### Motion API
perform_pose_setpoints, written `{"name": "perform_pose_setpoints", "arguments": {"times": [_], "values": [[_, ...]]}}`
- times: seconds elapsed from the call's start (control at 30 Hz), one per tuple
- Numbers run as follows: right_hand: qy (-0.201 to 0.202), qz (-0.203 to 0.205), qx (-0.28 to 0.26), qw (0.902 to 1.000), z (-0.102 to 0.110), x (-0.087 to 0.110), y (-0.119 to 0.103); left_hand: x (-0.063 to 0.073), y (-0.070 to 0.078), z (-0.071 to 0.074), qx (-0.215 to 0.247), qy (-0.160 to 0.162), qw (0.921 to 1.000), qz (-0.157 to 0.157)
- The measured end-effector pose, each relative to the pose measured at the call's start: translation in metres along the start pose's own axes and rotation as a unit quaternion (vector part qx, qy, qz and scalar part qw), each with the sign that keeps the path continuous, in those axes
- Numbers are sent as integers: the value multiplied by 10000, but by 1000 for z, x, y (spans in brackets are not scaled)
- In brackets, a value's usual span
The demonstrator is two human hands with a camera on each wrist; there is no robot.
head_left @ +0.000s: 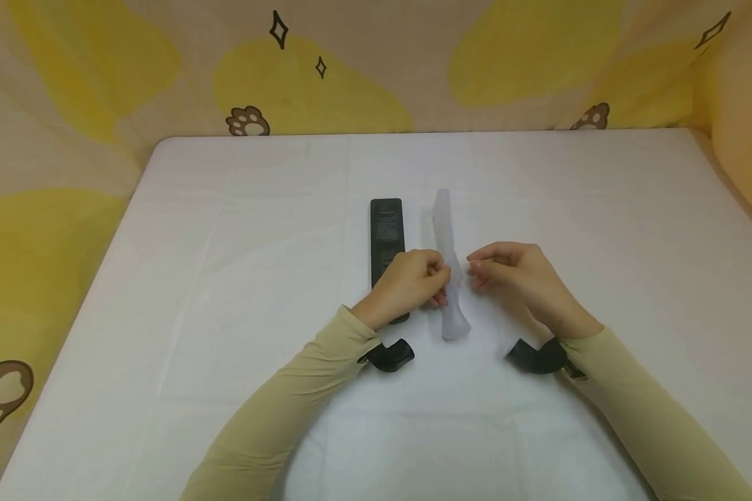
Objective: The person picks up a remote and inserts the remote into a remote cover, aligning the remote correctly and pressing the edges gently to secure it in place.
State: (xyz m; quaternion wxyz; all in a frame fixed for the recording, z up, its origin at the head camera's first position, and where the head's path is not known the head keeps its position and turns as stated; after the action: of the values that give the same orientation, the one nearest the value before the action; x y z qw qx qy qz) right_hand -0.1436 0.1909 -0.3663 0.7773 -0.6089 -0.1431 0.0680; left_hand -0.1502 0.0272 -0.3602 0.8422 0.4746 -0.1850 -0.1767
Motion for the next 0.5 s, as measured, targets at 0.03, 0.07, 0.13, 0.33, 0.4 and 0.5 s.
{"name": "perform_pose_setpoints", "arguments": {"times": [0.03,0.07,0.13,0.33,0.4,0.5], "values": [[35,-44,5,10000,2,-1,2,0,1,1,-109,-36,9999,-79],[53,-86,17,9999,4,-2,4,0,2,1,-213,-65,9996,-160],[-7,-192,44,9998,7,-3,7,-1,3,2,-350,-126,9989,-287],[-446,-353,-87,9983,5,-7,12,-1,6,3,-178,-382,9977,-526],[-464,-433,-279,9976,5,-7,13,-1,6,3,-116,-409,9974,-586],[-382,-589,-620,9956,7,-7,14,-1,7,3,-72,-395,9973,-623]]}}
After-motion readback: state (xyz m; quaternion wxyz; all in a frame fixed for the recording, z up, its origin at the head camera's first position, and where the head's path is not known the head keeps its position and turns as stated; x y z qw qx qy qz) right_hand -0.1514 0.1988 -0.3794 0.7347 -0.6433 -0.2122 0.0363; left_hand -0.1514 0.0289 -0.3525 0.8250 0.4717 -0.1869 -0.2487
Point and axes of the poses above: each hand's wrist, its own x-axis away from the middle knuckle, its own z-axis out of the back of the hand, y = z × x, the point moved 5 cm from there along -x, towards the middle knuckle
